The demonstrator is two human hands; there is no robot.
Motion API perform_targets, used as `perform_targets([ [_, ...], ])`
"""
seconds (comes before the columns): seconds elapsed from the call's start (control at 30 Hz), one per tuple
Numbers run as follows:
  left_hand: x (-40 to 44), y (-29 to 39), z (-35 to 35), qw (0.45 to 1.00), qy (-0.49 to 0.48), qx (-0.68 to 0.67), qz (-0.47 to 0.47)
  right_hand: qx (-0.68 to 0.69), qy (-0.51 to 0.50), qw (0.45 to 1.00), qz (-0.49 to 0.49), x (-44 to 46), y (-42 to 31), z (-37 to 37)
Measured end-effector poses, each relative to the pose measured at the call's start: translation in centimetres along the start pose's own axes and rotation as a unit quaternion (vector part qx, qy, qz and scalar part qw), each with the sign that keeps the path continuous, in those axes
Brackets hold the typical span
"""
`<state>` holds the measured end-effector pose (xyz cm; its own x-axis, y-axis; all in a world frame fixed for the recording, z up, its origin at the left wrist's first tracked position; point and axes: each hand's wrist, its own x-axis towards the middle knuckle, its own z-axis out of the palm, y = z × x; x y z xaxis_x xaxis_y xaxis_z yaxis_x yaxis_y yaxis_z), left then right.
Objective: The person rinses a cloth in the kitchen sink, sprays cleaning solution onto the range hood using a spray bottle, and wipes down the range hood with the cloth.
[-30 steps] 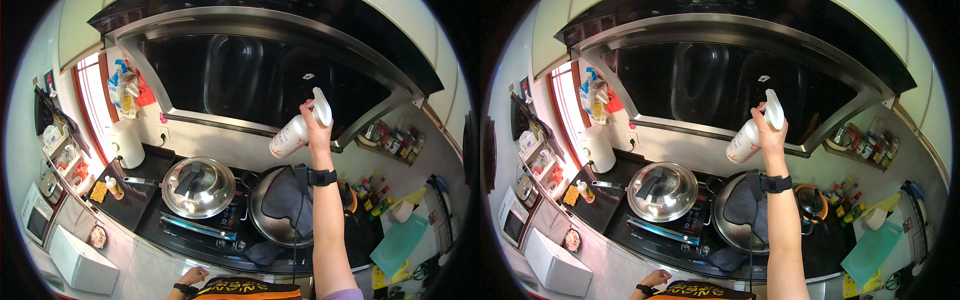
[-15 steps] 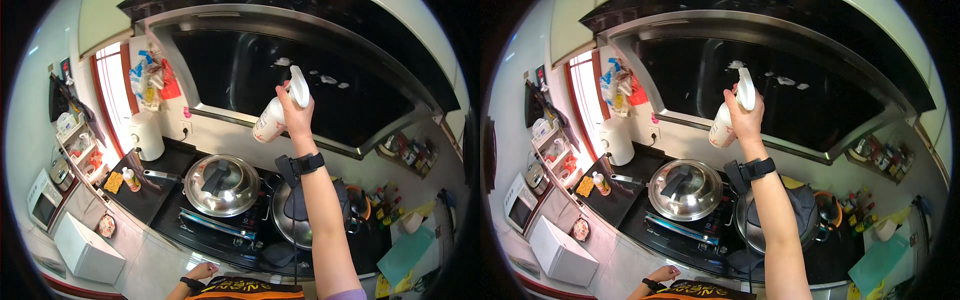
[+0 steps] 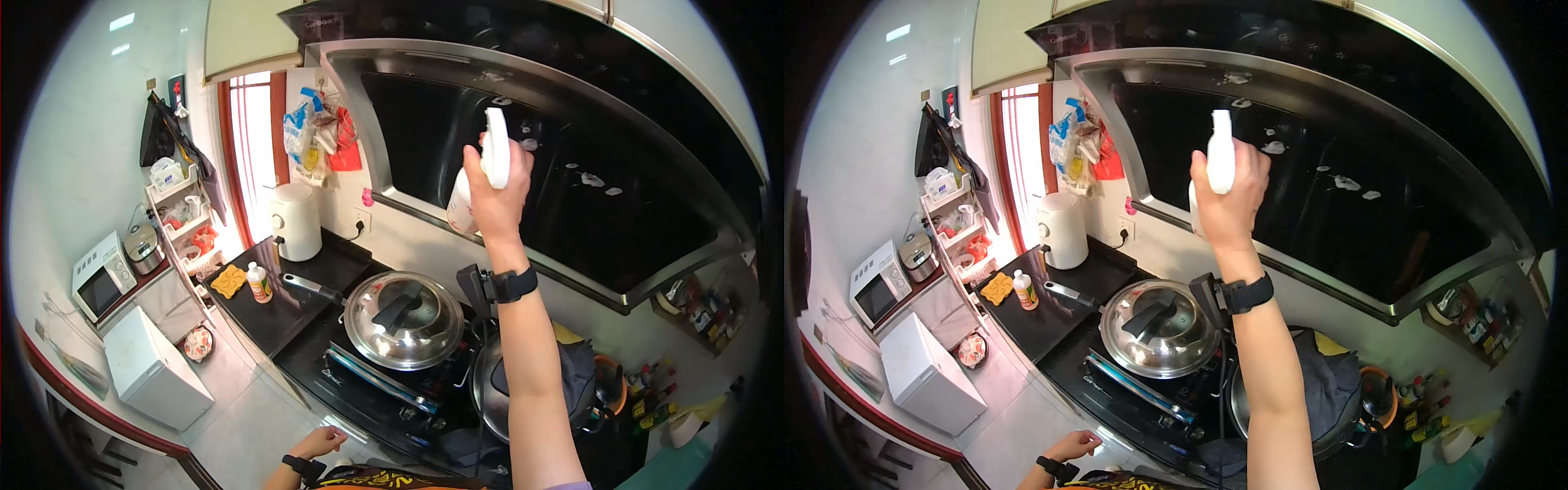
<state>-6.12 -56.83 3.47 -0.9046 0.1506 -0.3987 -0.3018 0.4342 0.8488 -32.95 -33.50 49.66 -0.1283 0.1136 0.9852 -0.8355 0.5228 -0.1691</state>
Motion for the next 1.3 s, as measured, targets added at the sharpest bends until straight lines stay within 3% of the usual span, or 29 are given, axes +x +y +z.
perform_targets([
  [0.23,1.8,-4.3,-2.5,1.000,-0.027,0.005,0.002,-0.057,-0.063,0.995,-0.050,0.7,-4.2,6.6],
  [0.4,2.2,-2.8,-9.5,0.997,-0.048,0.060,0.004,-0.124,-0.075,0.989,-0.004,1.6,-6.2,11.5],
  [0.5,3.5,-7.2,-13.6,0.997,-0.029,0.064,0.011,-0.122,-0.089,0.987,0.051,1.9,-6.8,14.1],
  [0.63,2.7,-10.0,-18.9,0.995,-0.039,0.089,-0.003,-0.142,-0.039,0.989,0.000,1.3,-7.0,17.8],
  [0.7,2.3,-9.9,-20.5,0.994,-0.046,0.099,-0.003,-0.147,-0.059,0.987,0.028,0.9,-7.7,18.9],
  [0.77,1.8,-9.8,-21.2,0.991,-0.039,0.115,-0.047,-0.153,-0.081,0.983,0.056,0.3,-8.3,19.8],
  [1.13,3.5,-14.1,-21.4,0.991,-0.074,0.113,0.013,-0.236,-0.151,0.942,0.184,-8.8,-6.0,21.2],
  [1.3,4.3,-15.6,-21.9,0.985,-0.095,0.144,-0.002,-0.252,-0.193,0.932,0.176,-12.3,-3.9,19.8],
])
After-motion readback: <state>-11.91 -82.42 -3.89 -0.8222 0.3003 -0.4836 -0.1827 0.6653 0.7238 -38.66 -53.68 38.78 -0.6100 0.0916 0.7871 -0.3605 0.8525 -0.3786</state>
